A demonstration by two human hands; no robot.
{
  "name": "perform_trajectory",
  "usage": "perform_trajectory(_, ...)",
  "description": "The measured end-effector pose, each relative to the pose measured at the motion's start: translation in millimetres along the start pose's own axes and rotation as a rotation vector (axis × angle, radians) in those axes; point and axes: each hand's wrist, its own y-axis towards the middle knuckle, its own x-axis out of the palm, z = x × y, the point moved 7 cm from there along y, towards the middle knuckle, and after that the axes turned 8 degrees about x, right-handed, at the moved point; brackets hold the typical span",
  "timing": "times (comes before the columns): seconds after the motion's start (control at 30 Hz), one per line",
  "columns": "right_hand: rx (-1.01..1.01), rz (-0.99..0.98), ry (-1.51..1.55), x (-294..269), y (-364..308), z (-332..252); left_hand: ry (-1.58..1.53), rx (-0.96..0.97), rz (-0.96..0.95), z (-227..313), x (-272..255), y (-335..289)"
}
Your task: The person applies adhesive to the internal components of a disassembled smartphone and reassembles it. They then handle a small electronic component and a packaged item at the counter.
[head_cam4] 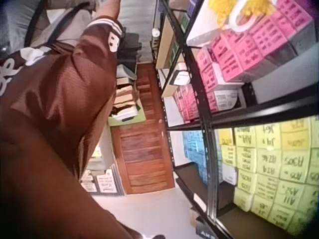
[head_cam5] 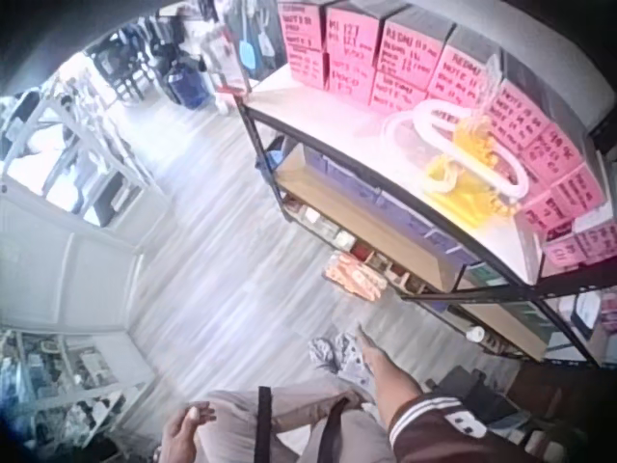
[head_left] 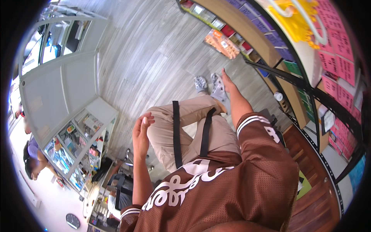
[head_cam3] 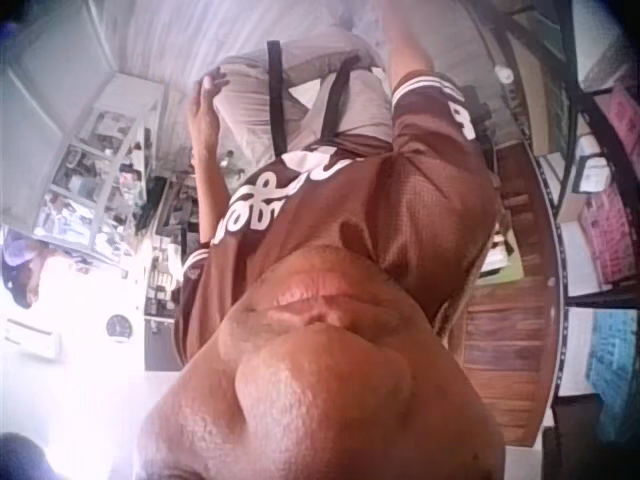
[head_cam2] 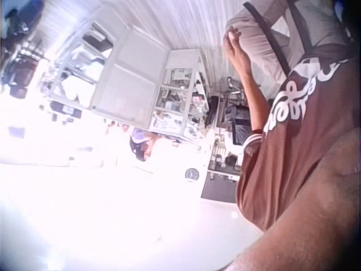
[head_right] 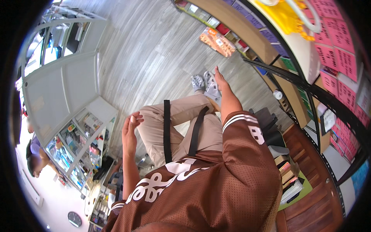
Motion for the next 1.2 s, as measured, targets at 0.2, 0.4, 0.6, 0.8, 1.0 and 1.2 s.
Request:
perform_trajectory(0.2, 0.037, -0.107, 0.079, 0, -13, 20, 0.020, -0.184, 0.156, -38, -31, -46)
perform_trajectory(0.4, 0.128, -0.113, 0.172, -41, 9, 52, 0.001, -0.189, 0.176, -33, -28, -43)
perform_trajectory(0.6, 0.117, -0.118, 0.280, -59, 19, 83, 0.015, -0.177, 0.122, -14, -20, -15)
perform_trajectory(0.8, 0.208, -0.181, 0.326, -63, 17, 120, 0.032, -0.143, 0.158, -14, -25, -5)
perform_trajectory(1.0, 0.135, 0.044, 0.364, -102, -18, 117, 0.038, -0.156, 0.164, -12, -37, -5)
perform_trajectory(1.2, -0.079, -0.210, 0.570, -82, -87, 7, 0.039, -0.150, 0.177, -14, -55, 0)
